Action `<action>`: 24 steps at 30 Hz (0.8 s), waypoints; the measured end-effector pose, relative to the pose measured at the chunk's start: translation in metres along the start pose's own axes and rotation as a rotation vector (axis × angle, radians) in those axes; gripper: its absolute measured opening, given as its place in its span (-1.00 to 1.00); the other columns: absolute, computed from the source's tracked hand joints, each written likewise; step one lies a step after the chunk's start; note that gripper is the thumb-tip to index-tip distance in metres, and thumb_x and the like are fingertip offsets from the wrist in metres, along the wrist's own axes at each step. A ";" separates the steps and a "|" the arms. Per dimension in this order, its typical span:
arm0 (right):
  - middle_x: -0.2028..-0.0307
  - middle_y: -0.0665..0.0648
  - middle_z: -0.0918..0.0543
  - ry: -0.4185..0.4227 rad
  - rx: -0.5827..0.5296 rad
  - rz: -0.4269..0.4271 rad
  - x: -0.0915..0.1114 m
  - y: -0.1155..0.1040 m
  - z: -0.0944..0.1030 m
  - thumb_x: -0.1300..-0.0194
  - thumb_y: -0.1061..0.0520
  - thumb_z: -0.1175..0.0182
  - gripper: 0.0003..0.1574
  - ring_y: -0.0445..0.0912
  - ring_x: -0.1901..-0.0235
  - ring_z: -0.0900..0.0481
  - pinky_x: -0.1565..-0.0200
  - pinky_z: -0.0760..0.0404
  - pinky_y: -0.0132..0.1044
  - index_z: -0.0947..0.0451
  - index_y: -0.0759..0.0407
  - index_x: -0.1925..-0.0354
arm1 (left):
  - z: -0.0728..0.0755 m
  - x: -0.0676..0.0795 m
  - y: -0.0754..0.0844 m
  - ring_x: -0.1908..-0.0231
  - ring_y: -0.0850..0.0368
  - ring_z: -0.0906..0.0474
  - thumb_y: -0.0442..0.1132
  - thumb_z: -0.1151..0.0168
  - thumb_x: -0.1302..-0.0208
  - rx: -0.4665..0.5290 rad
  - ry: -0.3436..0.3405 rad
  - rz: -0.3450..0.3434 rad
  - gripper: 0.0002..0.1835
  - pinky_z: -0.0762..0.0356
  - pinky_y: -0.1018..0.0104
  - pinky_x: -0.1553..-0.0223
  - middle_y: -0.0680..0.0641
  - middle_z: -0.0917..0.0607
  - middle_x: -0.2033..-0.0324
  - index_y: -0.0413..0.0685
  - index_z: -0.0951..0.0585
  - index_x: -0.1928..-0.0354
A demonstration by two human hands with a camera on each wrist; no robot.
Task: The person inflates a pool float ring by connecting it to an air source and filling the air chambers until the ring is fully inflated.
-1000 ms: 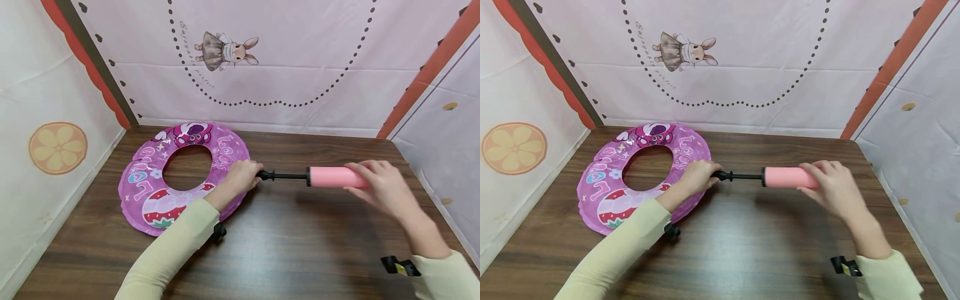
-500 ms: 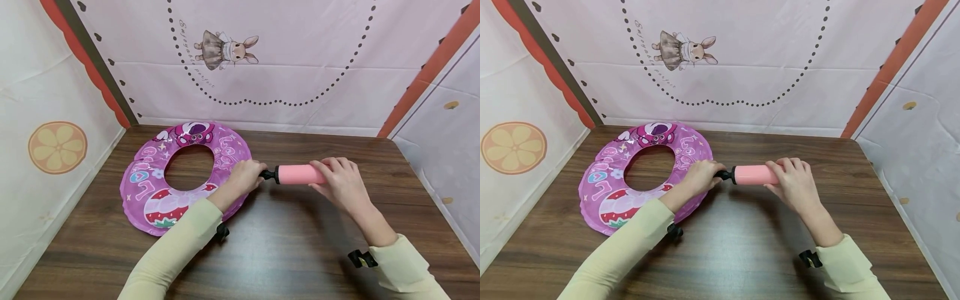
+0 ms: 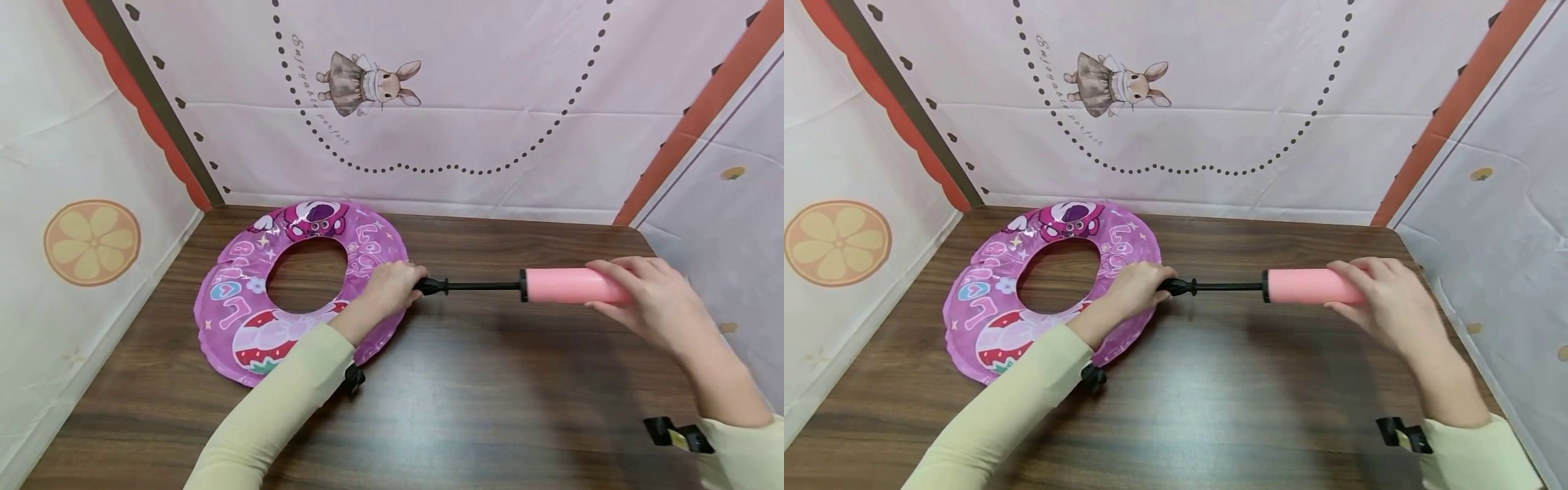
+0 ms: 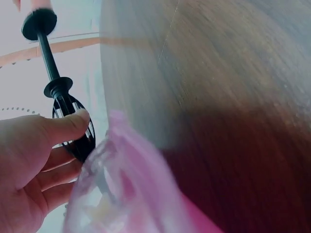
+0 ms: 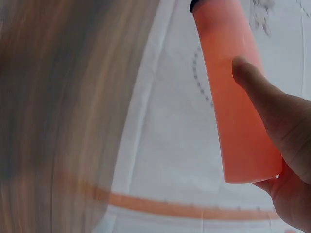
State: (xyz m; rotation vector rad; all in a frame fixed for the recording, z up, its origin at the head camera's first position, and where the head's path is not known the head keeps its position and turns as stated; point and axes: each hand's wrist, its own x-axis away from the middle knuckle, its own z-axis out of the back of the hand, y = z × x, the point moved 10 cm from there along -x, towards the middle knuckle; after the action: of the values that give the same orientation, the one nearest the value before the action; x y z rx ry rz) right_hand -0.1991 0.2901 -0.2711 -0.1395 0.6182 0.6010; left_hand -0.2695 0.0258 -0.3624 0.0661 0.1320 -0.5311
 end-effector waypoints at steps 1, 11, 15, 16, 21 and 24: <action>0.35 0.32 -0.56 0.004 0.005 -0.007 0.003 0.005 0.004 -0.08 -0.62 0.36 0.06 0.25 0.31 -0.45 0.32 -0.40 0.14 -0.56 0.17 0.09 | 0.000 0.000 -0.001 0.34 0.06 -0.63 -0.10 -0.33 -0.08 -0.006 -0.002 0.003 -0.75 -0.59 0.21 0.38 0.00 -0.71 0.32 0.06 -0.61 0.18; 0.36 0.29 -0.56 0.092 -0.013 0.105 -0.010 -0.034 -0.012 -0.22 -0.51 0.26 -0.11 0.25 0.36 -0.47 0.37 -0.39 0.17 -0.55 0.19 0.10 | 0.001 0.000 0.004 0.37 0.09 -0.62 -0.11 -0.31 -0.10 -0.010 0.005 -0.024 -0.81 -0.57 0.23 0.40 0.03 -0.70 0.35 0.07 -0.62 0.24; 0.30 0.29 -0.55 0.068 -0.014 0.076 -0.021 -0.058 -0.036 -0.18 -0.40 -0.03 -0.26 0.25 0.30 -0.45 0.32 -0.38 0.21 -0.54 0.19 0.07 | 0.003 0.000 0.008 0.36 0.09 -0.61 -0.14 -0.32 -0.09 -0.003 0.014 -0.031 -0.84 -0.58 0.22 0.38 0.01 -0.69 0.36 0.05 -0.62 0.26; 0.30 0.28 -0.54 0.064 -0.012 0.066 -0.024 -0.062 -0.040 -0.12 -0.35 -0.15 -0.30 0.24 0.29 -0.44 0.31 -0.38 0.21 -0.54 0.19 0.07 | 0.003 0.000 0.008 0.36 0.09 -0.61 -0.15 -0.32 -0.08 -0.002 0.019 -0.029 -0.84 -0.58 0.21 0.37 0.01 -0.69 0.37 0.05 -0.62 0.27; 0.28 0.26 -0.54 0.064 0.011 0.056 -0.032 -0.077 -0.056 0.26 -0.03 -0.48 -0.29 0.22 0.26 -0.43 0.28 -0.38 0.18 -0.54 0.17 0.08 | 0.001 0.000 0.007 0.37 0.11 -0.60 -0.16 -0.35 -0.05 0.015 0.030 -0.026 -0.84 -0.57 0.22 0.37 0.01 -0.69 0.39 0.05 -0.64 0.29; 0.28 0.25 -0.54 0.063 0.022 0.064 -0.032 -0.079 -0.057 0.26 -0.04 -0.49 -0.28 0.21 0.26 -0.44 0.27 -0.40 0.17 -0.54 0.15 0.07 | 0.000 -0.001 0.006 0.39 0.10 -0.60 -0.16 -0.35 -0.05 0.033 0.036 -0.026 -0.83 -0.57 0.22 0.38 0.00 -0.69 0.40 0.05 -0.64 0.28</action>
State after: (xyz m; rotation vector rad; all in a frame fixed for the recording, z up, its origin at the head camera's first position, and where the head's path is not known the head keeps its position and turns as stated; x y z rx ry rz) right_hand -0.2040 0.1928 -0.3024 -0.1188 0.6918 0.6534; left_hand -0.2670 0.0312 -0.3620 0.1064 0.1592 -0.5587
